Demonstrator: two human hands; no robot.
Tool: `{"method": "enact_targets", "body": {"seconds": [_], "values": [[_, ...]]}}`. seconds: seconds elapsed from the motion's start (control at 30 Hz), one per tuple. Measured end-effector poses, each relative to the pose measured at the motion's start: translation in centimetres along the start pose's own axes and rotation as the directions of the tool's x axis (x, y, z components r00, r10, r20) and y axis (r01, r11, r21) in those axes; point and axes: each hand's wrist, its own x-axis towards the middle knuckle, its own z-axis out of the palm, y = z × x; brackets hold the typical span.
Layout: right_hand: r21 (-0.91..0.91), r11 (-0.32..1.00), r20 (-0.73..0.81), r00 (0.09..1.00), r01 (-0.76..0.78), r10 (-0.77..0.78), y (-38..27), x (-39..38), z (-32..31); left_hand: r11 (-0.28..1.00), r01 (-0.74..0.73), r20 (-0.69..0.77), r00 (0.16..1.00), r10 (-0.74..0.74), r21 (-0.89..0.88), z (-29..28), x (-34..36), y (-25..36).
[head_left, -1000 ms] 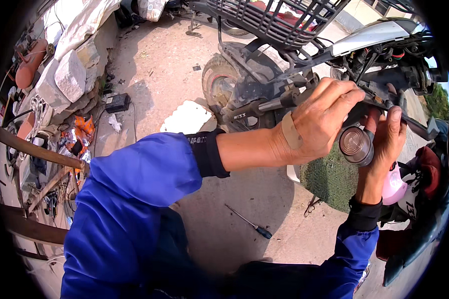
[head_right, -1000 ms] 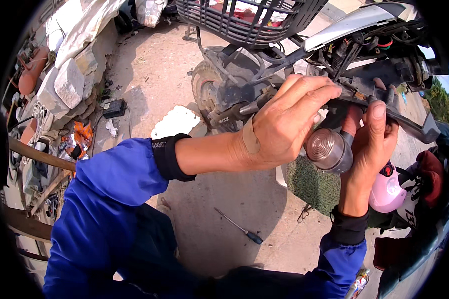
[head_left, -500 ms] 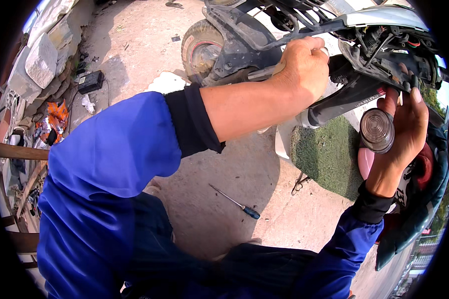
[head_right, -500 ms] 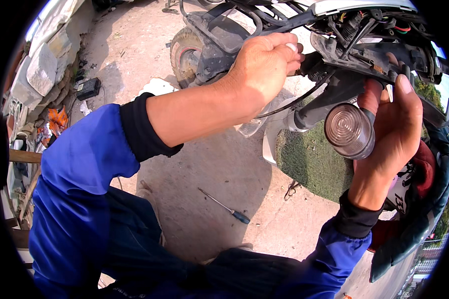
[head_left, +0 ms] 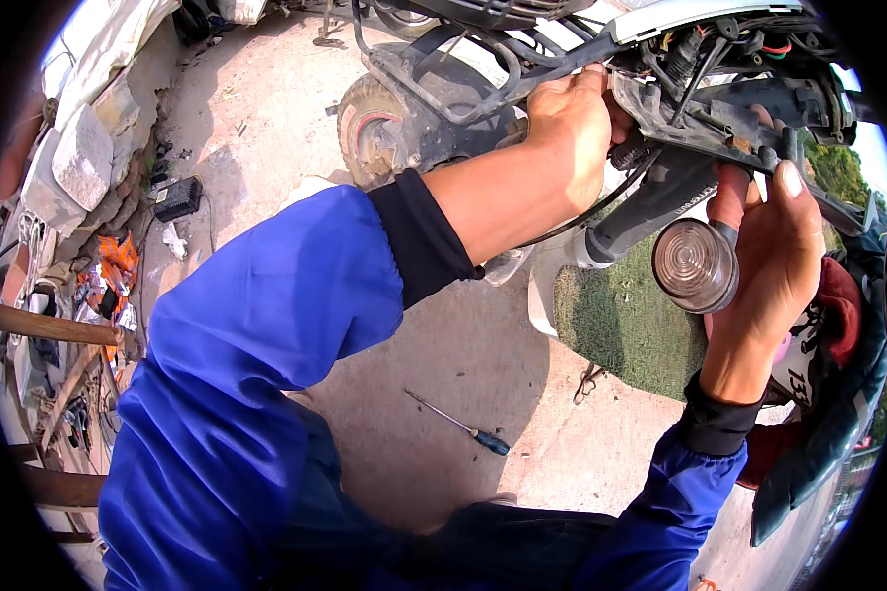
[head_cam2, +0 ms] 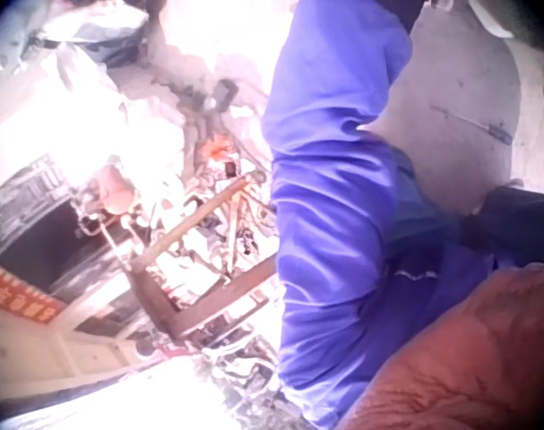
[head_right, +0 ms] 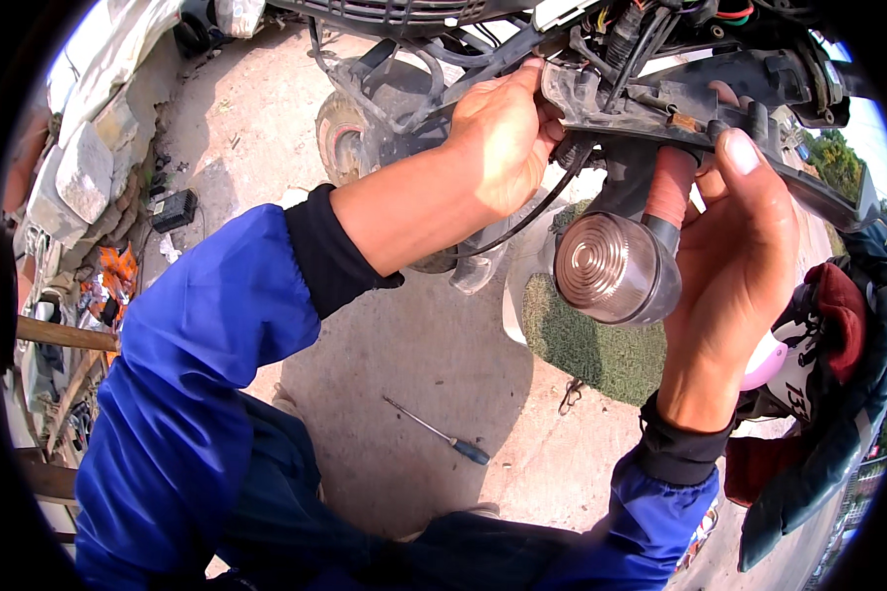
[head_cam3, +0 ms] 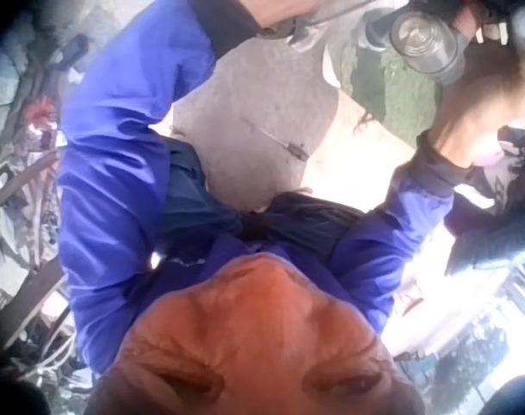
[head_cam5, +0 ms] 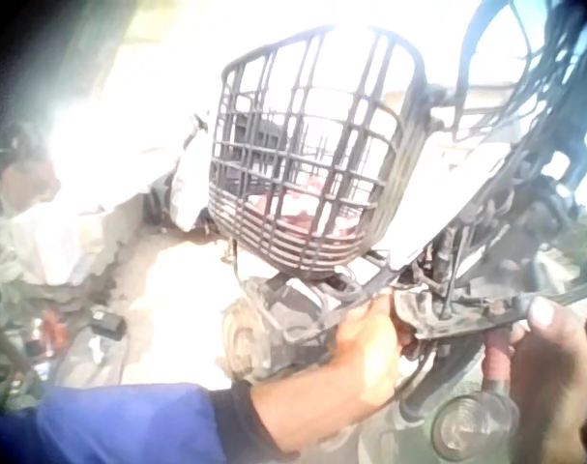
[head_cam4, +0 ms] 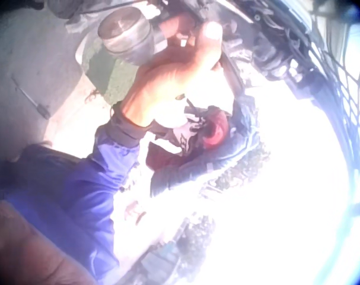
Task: The person uses a screwdriver to tighten screws on the handlebar stem of a bicycle. They repeatedly adjust the position of the handlebars and tighten the fasteners to secure the assembly.
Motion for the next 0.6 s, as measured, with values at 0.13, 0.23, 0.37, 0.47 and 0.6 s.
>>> {"method": "enact_targets", "body": {"seconds": [0.13, 0.23, 0.37, 0.47, 0.6], "values": [[-0.013, 1.000, -0.042, 0.999, 0.007, -0.008, -0.4, -0.6, 1.5, 1.000, 0.030, -0.026, 0.999, -0.029, 0.006, 0.2, 0.7, -0.2], [-0.066, 0.998, -0.041, 0.999, 0.007, -0.010, -0.3, -0.7, 1.1, 0.998, 0.064, -0.040, 0.997, -0.064, -0.014, 0.4, 1.1, -0.3], [-0.101, 0.995, -0.050, 0.999, 0.007, -0.013, -0.3, -0.5, 0.6, 0.998, 0.054, -0.103, 0.993, -0.052, 0.018, 0.9, 0.7, -0.1], [-0.094, 0.995, -0.055, 0.998, 0.014, -0.020, -0.2, -0.5, 0.7, 0.996, 0.090, -0.138, 0.987, -0.087, 0.016, 1.1, 0.3, 0.3], [-0.123, 0.992, -0.040, 0.999, 0.002, -0.007, -0.5, -0.8, 0.8, 0.995, 0.096, -0.134, 0.987, -0.092, 0.022, 1.2, -0.1, 0.5]]}}
